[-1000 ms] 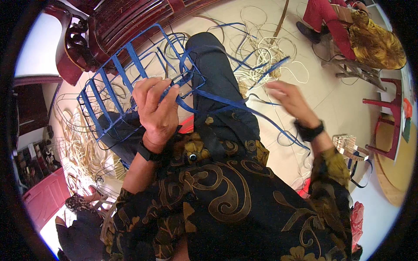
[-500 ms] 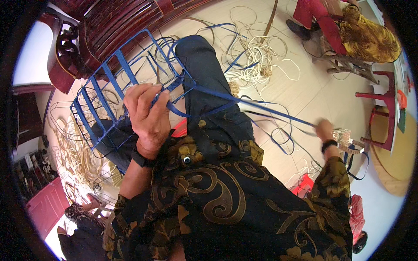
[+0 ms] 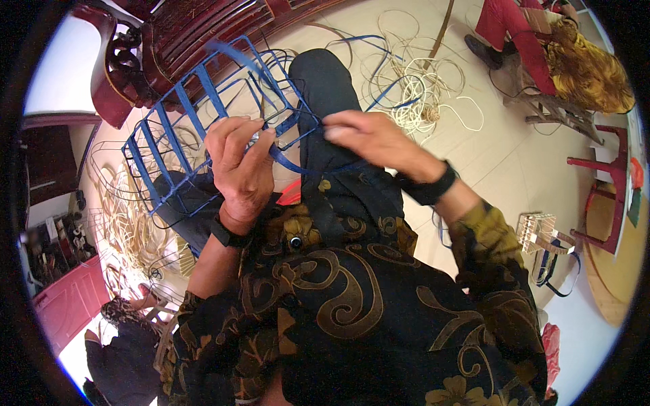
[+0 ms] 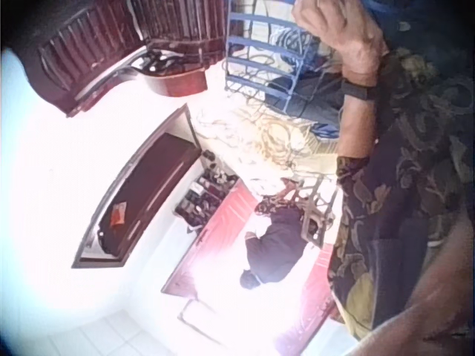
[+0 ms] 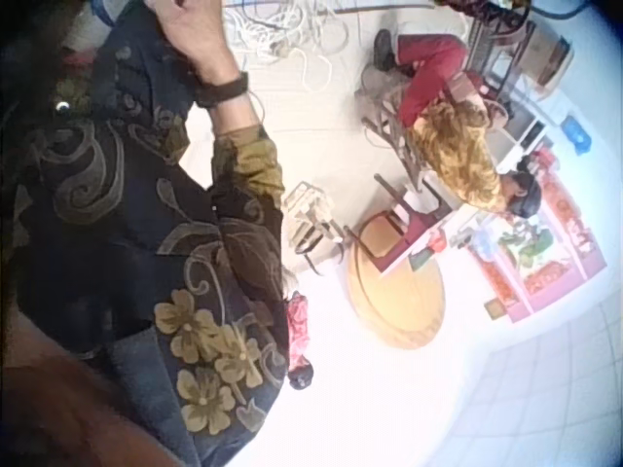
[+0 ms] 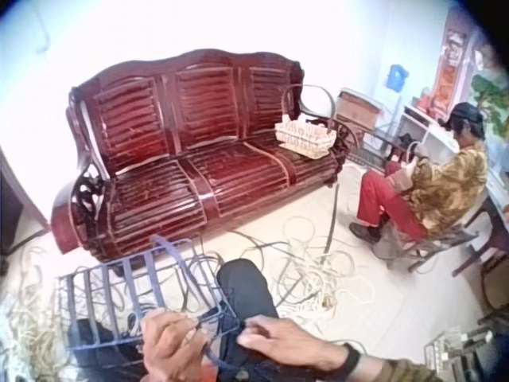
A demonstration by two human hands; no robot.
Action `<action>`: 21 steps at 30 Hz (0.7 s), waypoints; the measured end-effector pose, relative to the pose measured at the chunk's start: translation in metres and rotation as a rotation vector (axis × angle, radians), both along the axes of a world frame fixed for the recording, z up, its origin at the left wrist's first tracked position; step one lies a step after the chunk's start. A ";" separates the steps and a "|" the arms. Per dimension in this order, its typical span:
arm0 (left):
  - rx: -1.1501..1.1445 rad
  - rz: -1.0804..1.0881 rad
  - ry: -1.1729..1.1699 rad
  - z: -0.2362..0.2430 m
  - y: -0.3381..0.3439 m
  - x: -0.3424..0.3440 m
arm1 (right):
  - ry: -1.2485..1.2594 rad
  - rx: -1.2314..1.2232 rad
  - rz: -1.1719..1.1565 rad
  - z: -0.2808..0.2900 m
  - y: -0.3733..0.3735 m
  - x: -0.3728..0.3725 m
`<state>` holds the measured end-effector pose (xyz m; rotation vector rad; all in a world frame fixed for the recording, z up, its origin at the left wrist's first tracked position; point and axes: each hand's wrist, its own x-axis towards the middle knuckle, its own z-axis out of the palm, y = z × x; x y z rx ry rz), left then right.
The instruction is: The person weaves blue plastic straps through a blue metal frame by hand to create a basket.
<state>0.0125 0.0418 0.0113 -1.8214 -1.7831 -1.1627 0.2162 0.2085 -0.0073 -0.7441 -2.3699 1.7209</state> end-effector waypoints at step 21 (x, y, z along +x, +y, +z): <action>0.016 0.014 -0.002 0.001 0.002 0.001 | -0.525 0.926 -0.142 -0.080 0.059 0.190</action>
